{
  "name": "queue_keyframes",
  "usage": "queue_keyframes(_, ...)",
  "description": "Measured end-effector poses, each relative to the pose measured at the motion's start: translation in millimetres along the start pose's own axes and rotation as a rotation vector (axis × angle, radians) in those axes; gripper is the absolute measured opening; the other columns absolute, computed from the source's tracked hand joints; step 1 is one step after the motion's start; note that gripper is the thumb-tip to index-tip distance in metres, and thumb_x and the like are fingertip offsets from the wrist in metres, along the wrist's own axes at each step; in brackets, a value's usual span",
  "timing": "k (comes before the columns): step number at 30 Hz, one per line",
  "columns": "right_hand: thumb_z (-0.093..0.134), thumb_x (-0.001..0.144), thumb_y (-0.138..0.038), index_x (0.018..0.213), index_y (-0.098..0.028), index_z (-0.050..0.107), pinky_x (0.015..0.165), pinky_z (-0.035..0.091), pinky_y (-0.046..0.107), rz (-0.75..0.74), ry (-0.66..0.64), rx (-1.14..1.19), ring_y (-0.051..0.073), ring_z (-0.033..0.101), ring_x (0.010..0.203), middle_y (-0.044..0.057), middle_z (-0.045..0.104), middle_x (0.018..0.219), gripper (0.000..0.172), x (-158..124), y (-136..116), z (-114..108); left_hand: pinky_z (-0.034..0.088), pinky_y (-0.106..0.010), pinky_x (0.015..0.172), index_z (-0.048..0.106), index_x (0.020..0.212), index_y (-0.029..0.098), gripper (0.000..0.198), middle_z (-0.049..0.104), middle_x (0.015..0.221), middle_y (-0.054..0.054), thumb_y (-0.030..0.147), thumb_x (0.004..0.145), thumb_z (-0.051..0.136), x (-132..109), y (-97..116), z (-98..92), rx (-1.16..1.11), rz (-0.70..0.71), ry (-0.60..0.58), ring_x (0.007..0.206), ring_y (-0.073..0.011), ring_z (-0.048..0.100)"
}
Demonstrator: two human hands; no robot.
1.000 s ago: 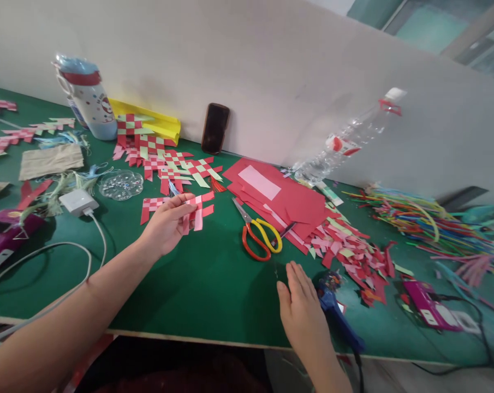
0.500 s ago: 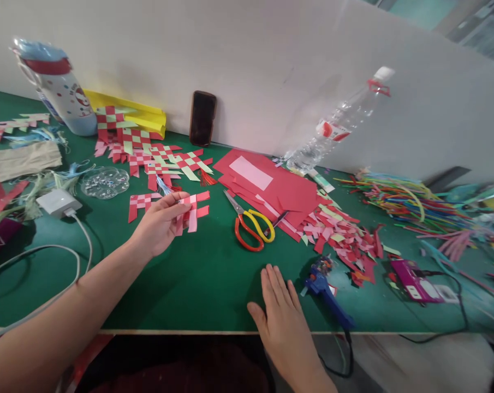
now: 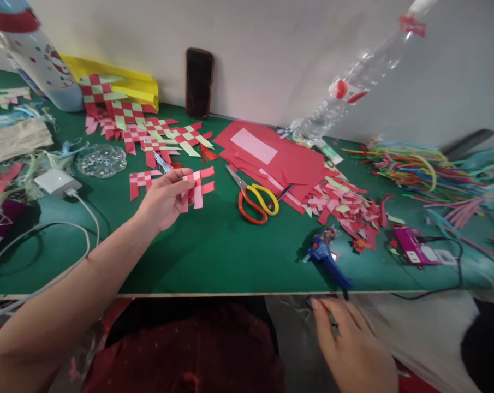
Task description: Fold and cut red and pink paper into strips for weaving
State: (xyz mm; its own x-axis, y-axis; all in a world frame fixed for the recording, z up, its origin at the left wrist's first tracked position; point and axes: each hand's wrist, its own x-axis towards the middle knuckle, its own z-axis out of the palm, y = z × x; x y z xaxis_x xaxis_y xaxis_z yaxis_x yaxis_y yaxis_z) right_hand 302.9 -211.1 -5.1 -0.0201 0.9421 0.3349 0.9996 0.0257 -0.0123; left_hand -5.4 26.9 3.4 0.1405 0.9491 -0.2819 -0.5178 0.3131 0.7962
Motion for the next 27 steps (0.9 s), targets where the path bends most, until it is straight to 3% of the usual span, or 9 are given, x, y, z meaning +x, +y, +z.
queue_keyframes(2, 0.047, 0.096, -0.034, 0.099, -0.019, 0.065, 0.081, 0.052, 0.037, -0.072, 0.066, 0.159, 0.022, 0.067, 0.088, 0.009, 0.071, 0.094, 0.023, 0, -14, -1, 0.052, -0.015, 0.051, 0.061, 0.094, 0.017, 0.024, 0.064, 0.067, 0.004, 0.007, 0.074, 0.069, 0, 0, 0.8, 0.023, 0.007, -0.015, 0.052, -0.0067, 0.063)
queue_keyframes(5, 0.054, 0.093, -0.024, 0.096, -0.023, 0.064, 0.08, 0.056, 0.031, -0.178, 0.055, 0.405, 0.017, 0.069, 0.08, 0.001, 0.071, 0.081, 0.011, 2, -36, 3, 0.049, -0.016, 0.045, 0.059, 0.094, 0.017, 0.026, 0.064, 0.067, 0.004, 0.01, 0.073, 0.072, 0, -2, 1.8, 0.082, 0.011, -0.049, 0.05, -0.0077, 0.061)
queue_keyframes(9, 0.052, 0.093, -0.021, 0.114, -0.023, 0.06, 0.077, 0.059, 0.029, 0.039, 0.096, 0.59, 0.017, 0.07, 0.086, 0.005, 0.07, 0.098, 0.023, 22, -43, 14, 0.051, -0.02, 0.048, 0.058, 0.099, 0.017, 0.034, 0.064, 0.071, 0.002, 0.018, 0.071, 0.077, -3, -5, 4.4, 0.154, 0.025, -0.106, 0.054, -0.0101, 0.062)
queue_keyframes(12, 0.059, 0.09, -0.029, 0.133, -0.026, 0.047, 0.086, 0.059, 0.036, 0.109, 0.071, 0.803, 0.022, 0.065, 0.107, 0.012, 0.056, 0.131, 0.045, 64, -46, 20, 0.052, -0.019, 0.058, 0.058, 0.103, 0.017, 0.037, 0.066, 0.08, 0.001, 0.022, 0.072, 0.079, -7, -9, 7.4, 0.227, 0.057, -0.14, 0.065, -0.0097, 0.065)
queue_keyframes(17, 0.059, 0.087, -0.048, 0.142, -0.026, 0.037, 0.09, 0.057, 0.043, 0.108, -0.235, 1.176, 0.027, 0.057, 0.121, 0.016, 0.05, 0.139, 0.064, 155, -76, 28, 0.046, -0.019, 0.056, 0.057, 0.11, 0.019, 0.044, 0.061, 0.076, 0.003, 0.023, 0.072, 0.079, -14, -16, 11.6, 0.387, 0.138, -0.203, 0.064, -0.0089, 0.06)
queue_keyframes(19, 0.064, 0.083, -0.05, 0.138, -0.024, 0.043, 0.09, 0.055, 0.041, 0.093, -0.331, 1.211, 0.026, 0.059, 0.117, 0.015, 0.057, 0.131, 0.065, 183, -89, 35, 0.046, -0.02, 0.055, 0.056, 0.112, 0.019, 0.047, 0.06, 0.075, 0.004, 0.023, 0.07, 0.079, -15, -18, 13.1, 0.445, 0.156, -0.221, 0.062, -0.0097, 0.059)
queue_keyframes(22, 0.066, 0.082, -0.049, 0.109, -0.019, 0.063, 0.078, 0.056, 0.034, 0.101, -0.434, 1.232, 0.02, 0.067, 0.088, 0.007, 0.069, 0.096, 0.041, 208, -102, 48, 0.047, -0.022, 0.057, 0.054, 0.115, 0.019, 0.05, 0.061, 0.077, 0.003, 0.024, 0.071, 0.078, -15, -18, 14.8, 0.503, 0.166, -0.244, 0.063, -0.011, 0.059)
queue_keyframes(24, 0.065, 0.083, -0.049, 0.09, -0.018, 0.065, 0.07, 0.054, 0.029, 0.109, -0.431, 1.244, 0.016, 0.064, 0.074, 0.003, 0.068, 0.08, 0.032, 213, -105, 56, 0.049, -0.024, 0.061, 0.055, 0.115, 0.019, 0.049, 0.062, 0.08, 0.002, 0.028, 0.073, 0.077, -14, -18, 14.9, 0.522, 0.16, -0.256, 0.067, -0.0126, 0.061)
queue_keyframes(27, 0.063, 0.084, -0.05, 0.087, -0.018, 0.064, 0.067, 0.051, 0.026, 0.142, -0.361, 1.268, 0.014, 0.059, 0.071, 0.001, 0.065, 0.077, 0.032, 213, -103, 63, 0.049, -0.026, 0.067, 0.059, 0.106, 0.017, 0.036, 0.064, 0.086, -0.001, 0.036, 0.078, 0.073, -10, -17, 12.6, 0.531, 0.145, -0.256, 0.073, -0.0135, 0.061)
